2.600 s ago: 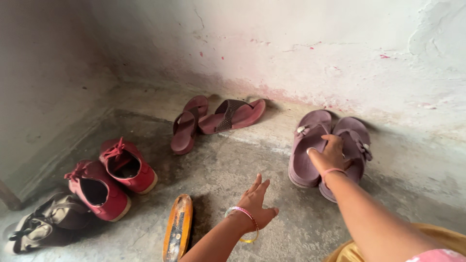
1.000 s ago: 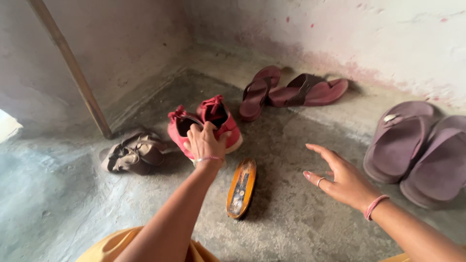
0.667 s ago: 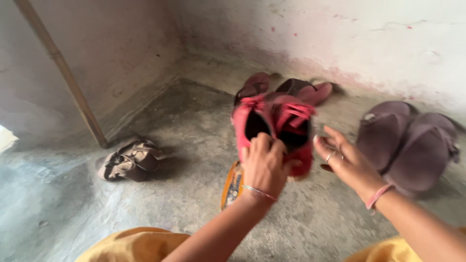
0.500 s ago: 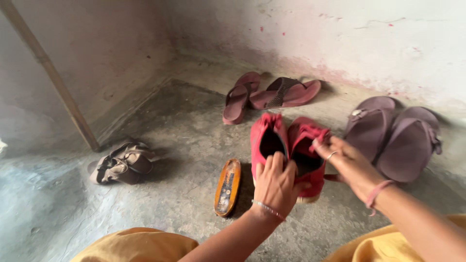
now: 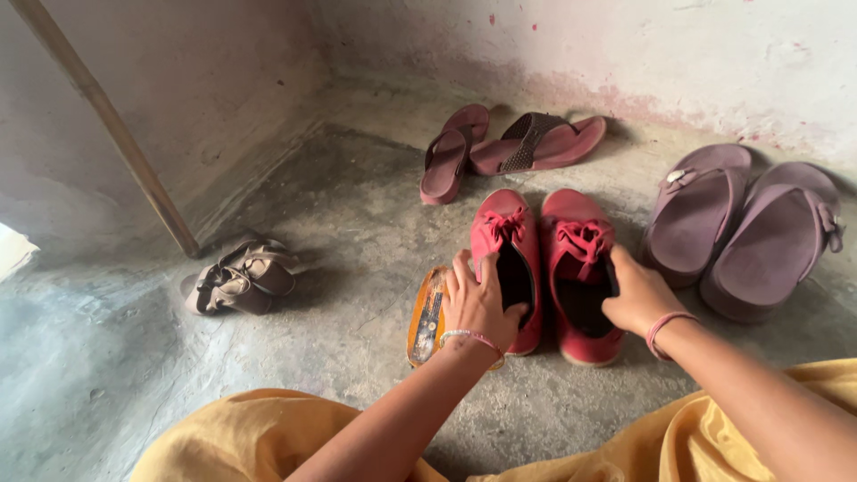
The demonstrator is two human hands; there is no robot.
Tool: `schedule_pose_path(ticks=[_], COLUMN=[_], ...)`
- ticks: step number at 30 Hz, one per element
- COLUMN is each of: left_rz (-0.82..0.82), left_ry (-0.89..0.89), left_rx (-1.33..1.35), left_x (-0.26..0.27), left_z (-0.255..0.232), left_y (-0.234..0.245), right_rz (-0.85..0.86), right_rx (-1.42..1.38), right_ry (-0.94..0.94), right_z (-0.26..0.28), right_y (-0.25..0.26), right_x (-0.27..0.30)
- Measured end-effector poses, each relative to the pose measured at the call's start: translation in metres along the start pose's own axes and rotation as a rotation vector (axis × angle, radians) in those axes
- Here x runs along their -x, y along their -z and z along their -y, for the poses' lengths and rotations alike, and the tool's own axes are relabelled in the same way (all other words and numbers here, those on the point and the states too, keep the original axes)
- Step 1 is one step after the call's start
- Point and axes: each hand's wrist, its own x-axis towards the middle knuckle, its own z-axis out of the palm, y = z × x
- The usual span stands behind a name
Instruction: The person sits on the floor and uses a brush to clean several pairs of shoes, including pink sandals, red sneakers, and brown sandals. The person scrubs the soles and uppers of each shoe before placing them back on the floor.
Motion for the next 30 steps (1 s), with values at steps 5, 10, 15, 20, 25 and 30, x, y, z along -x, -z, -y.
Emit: schedule_pose_path(ticks=[5, 10, 15, 20, 25, 30], left_rz=[0.35, 0.432, 0.295, 0.296, 0.539, 0.549], left_ry=[0.153, 0.139, 0.212, 0.07, 0.29, 0.285], left_rx=[-0.032, -0.027, 0.056, -0.122, -0.112, -0.121], left_x=[-0.005, -0.009, -0.029, -0.027, -0.015, -0.008], left_z=[0.001, 0.006, 0.044, 0.067, 0.026, 0.018], left_y=[-0.001, 0.008, -0.008, -0.038, -0.037, -0.036], right_rz=[0.001, -0.072, -0.369, -0.076, 0.094, 0.089], right_rx=[0.002, 0.015, 0.048, 0.015, -0.073, -0.187], right_ry=[-0.031, 0.058, 0.323, -0.021, -0.092, -0.007], right_z=[0.002, 0.014, 0.033, 0.022, -0.018, -0.009], right_y=[0.009, 0.011, 0.006, -0.011, -0.021, -0.027], right_x=[-0.001, 0.0, 0.006, -0.004, -0.021, -0.016])
